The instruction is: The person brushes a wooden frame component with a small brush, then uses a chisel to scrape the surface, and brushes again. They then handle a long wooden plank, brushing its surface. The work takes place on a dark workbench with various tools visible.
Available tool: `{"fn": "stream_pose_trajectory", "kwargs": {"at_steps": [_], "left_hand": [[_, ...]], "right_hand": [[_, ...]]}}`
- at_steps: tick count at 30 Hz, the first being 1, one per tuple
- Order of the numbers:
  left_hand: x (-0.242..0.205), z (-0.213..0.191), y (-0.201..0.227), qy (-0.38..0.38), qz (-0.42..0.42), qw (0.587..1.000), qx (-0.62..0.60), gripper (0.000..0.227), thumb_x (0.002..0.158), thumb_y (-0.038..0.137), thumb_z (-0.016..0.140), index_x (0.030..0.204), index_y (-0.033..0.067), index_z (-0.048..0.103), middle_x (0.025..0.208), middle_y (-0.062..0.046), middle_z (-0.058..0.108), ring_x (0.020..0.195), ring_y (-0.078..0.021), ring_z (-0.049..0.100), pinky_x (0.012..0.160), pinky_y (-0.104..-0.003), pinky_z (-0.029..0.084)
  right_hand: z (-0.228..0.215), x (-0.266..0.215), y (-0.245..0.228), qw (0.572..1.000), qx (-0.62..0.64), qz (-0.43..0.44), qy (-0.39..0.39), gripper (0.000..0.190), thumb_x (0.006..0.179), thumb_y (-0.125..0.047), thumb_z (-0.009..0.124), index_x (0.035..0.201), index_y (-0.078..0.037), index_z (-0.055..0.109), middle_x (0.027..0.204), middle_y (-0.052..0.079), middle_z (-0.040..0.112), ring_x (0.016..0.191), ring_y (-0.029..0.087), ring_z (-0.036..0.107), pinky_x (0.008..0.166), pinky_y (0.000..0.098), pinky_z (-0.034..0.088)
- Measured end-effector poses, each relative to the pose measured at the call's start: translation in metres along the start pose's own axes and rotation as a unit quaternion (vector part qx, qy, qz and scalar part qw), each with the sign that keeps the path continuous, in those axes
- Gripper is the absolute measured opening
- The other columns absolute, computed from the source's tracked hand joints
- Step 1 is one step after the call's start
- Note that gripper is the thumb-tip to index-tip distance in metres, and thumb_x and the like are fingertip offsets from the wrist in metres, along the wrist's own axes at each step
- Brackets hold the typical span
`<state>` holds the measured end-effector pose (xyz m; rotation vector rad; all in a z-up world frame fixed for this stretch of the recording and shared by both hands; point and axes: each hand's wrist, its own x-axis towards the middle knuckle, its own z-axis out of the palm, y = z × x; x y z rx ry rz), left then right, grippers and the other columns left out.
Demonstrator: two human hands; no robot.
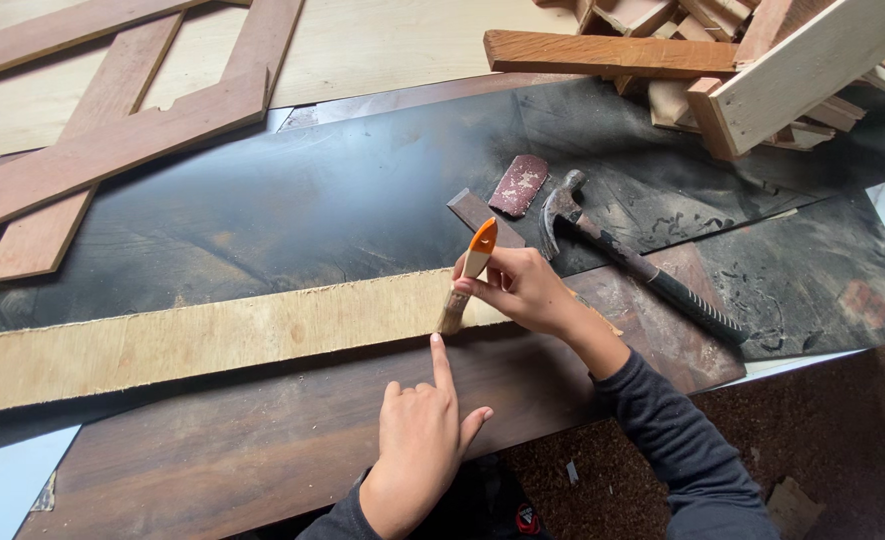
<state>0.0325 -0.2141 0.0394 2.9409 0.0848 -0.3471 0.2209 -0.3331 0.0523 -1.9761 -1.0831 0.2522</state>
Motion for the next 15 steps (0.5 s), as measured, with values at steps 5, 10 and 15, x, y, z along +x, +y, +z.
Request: {"fn": "stream_pose_trajectory", "kwargs": {"at_steps": [5,10,15], "left_hand": [[0.001,-0.001,-0.004,-0.010,0.001,1.000,-0.003,0.111,0.091,0.070,0.055,0.152,-0.0153,0.020,0.052,-0.003,0.058,0.044,-0.0168,0.056,0.064,-0.034,0.045],[0.001,-0.002,-0.005,-0.005,-0.005,1.000,-0.027,0.112,0.091,0.068,0.057,0.153,-0.0159,0.017,0.051,-0.002,0.059,0.043,-0.0175,0.056,0.063,-0.034,0.045],[0.000,-0.002,-0.004,-0.009,-0.003,1.000,-0.028,0.113,0.090,0.068,0.058,0.153,-0.0165,0.017,0.049,-0.002,0.058,0.042,-0.0175,0.057,0.063,-0.034,0.046]], "right_hand": [[0.002,0.011,0.001,0.987,-0.120,-0.051,0.090,0.015,0.093,-0.023,0.075,0.101,-0.009,0.074,0.084,-0.003,0.073,0.050,0.006,0.049,0.045,0.0248,0.039],[0.000,0.010,0.000,0.937,-0.178,-0.168,0.249,0.012,0.104,-0.019,0.071,0.110,-0.009,0.071,0.104,0.004,0.073,0.070,0.006,0.060,0.058,0.0212,0.047],[-0.002,-0.001,-0.001,0.986,-0.030,-0.052,0.157,0.016,0.097,-0.019,0.075,0.106,-0.006,0.074,0.078,-0.001,0.070,0.055,0.002,0.047,0.050,0.0213,0.035]]}}
